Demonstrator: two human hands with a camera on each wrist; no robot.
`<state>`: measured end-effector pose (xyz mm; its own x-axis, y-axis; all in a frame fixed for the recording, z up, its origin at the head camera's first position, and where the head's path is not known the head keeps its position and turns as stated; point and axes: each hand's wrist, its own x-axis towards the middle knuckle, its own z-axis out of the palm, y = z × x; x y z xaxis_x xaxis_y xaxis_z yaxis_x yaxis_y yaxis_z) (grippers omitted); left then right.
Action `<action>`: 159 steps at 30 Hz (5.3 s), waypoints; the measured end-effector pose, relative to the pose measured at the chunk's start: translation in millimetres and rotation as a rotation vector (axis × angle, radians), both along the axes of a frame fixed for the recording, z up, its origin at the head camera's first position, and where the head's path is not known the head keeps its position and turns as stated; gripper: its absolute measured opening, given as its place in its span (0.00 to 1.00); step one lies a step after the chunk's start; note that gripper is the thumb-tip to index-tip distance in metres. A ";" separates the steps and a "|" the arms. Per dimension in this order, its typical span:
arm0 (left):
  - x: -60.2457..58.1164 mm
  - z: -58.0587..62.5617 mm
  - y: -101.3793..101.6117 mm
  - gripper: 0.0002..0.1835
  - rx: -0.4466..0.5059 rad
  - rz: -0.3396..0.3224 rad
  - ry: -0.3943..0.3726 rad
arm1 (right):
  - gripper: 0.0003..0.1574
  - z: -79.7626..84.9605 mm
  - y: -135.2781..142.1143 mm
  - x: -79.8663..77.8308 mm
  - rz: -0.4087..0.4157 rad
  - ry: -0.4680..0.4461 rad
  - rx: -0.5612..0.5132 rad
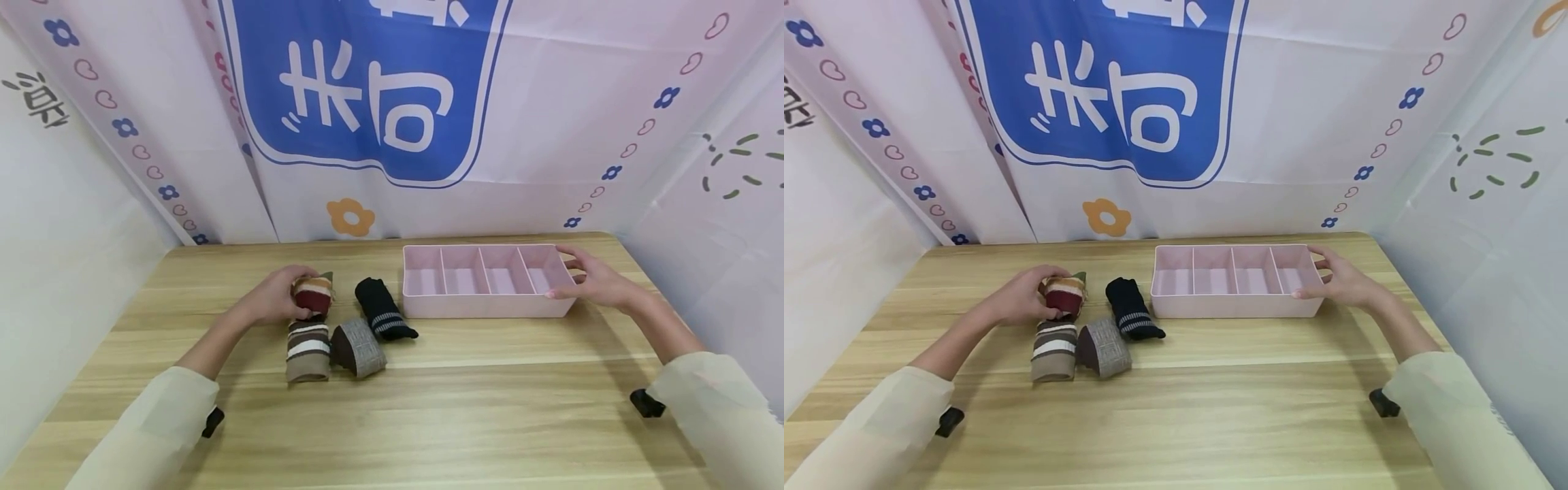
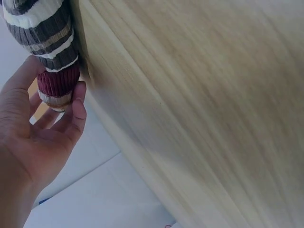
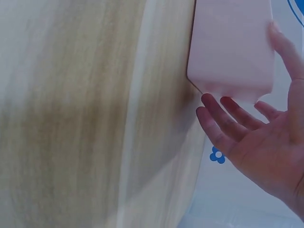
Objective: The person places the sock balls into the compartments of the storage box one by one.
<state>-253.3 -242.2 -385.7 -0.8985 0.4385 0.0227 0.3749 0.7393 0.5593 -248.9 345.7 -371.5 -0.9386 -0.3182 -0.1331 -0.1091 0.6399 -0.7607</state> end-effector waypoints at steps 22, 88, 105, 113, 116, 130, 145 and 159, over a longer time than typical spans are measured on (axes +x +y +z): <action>-1.0 26.9 18.9 0.36 0.205 -0.028 0.034 | 0.68 -2.4 1.3 0.0 -0.003 -0.004 -0.015; -15.1 57.2 149.9 0.36 0.379 -0.179 0.016 | 0.66 -2.2 1.4 -0.3 -0.001 -0.010 -0.023; -19.9 66.9 168.7 0.34 0.372 -0.217 -0.039 | 0.66 -3.1 2.0 -0.1 0.002 -0.017 -0.033; -23.0 71.3 182.4 0.35 0.392 -0.238 -0.077 | 0.66 -2.3 2.3 0.7 -0.003 -0.008 -0.019; -24.8 70.6 188.8 0.35 0.398 -0.245 -0.091 | 0.66 -1.9 1.9 1.8 -0.006 -0.010 -0.023; -26.2 68.7 218.5 0.35 0.387 -0.251 -0.117 | 0.67 -3.8 2.7 0.8 -0.012 -0.031 -0.026; -30.0 65.4 250.5 0.35 0.344 -0.299 -0.105 | 0.68 -5.4 5.0 0.5 -0.010 -0.042 -0.034; -30.1 57.3 278.3 0.35 0.295 -0.306 -0.070 | 0.67 -5.1 4.6 -0.7 -0.006 -0.039 -0.043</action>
<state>-283.4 36.1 -328.4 -0.7320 0.6687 0.1304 0.5056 0.4049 0.7619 -249.6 350.2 -376.6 -0.9348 -0.3191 -0.1560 -0.0752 0.6069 -0.7912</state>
